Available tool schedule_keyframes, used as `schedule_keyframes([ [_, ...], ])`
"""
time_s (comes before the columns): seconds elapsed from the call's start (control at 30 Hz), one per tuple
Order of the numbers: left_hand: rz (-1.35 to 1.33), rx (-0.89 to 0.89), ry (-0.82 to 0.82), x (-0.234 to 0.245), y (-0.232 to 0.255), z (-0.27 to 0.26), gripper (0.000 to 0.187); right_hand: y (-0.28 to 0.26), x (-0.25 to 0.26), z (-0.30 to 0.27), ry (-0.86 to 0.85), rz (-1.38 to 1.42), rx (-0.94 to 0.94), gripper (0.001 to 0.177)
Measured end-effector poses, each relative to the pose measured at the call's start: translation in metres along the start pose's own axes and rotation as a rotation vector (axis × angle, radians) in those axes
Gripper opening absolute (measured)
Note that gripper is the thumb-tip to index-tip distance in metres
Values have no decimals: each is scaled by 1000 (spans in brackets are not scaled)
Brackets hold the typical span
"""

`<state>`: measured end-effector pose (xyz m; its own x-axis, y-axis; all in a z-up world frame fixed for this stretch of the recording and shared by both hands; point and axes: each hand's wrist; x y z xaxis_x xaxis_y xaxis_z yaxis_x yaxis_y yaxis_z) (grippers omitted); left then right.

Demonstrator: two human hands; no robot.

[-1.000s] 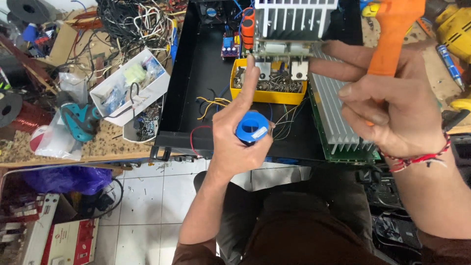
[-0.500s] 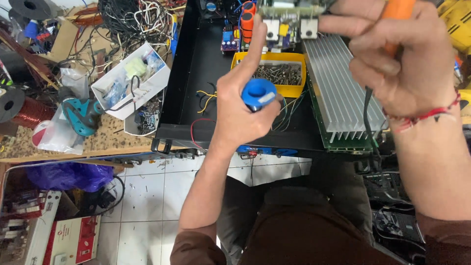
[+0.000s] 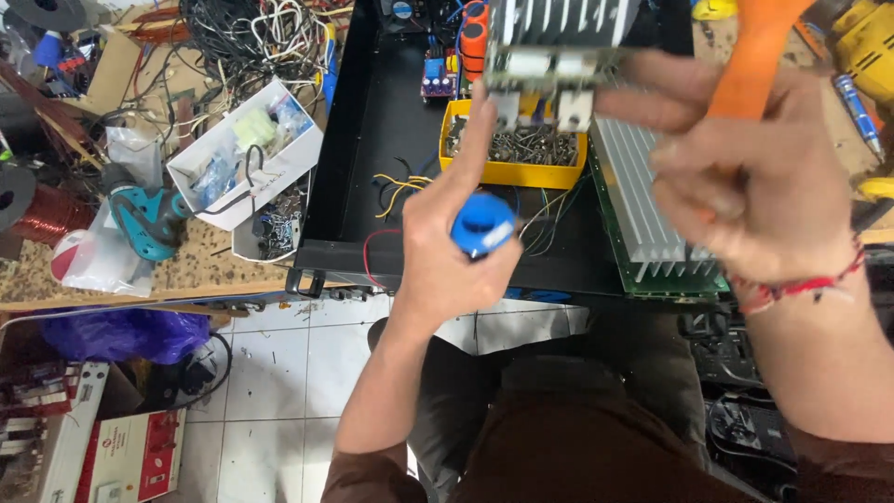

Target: Soldering wires and electronic components onto a circuit board attached to large aluminum heat sinks inside a metal chassis.

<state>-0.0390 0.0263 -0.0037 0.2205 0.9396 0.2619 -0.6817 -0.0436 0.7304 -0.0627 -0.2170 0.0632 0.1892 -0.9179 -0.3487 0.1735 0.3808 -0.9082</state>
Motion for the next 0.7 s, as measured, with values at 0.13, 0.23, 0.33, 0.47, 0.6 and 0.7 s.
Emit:
schedule_keyframes([
  [0.13, 102, 73, 21, -1, 27, -26, 81, 19, -10, -33, 14, -54, 7, 44],
  [0.23, 47, 105, -12, -4, 30, -57, 77, 13, -39, -52, 149, -305, -103, 46],
  [0.33, 55, 87, 9, -8, 27, -82, 79, 33, -45, -71, 152, -291, -115, 54],
  [0.47, 27, 165, 47, -17, 29, -110, 83, 50, -44, -92, 87, -317, -135, 51],
  [0.6, -14, 183, 50, -27, 25, -129, 79, 61, -45, -103, 31, -504, -83, 48],
  [0.7, -19, 188, 60, -34, 22, -139, 79, 75, -38, -114, 3, -543, -70, 6],
])
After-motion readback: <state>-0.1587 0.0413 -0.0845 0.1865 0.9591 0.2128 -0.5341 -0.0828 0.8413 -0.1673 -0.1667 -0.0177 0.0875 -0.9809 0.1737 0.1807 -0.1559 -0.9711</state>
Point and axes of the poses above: each hand's wrist, its own z-axis towards the middle knuckle, its own x-axis out of the back of the hand, y = z × x, and after that the axes turned 4 degrees about -z, right-handed
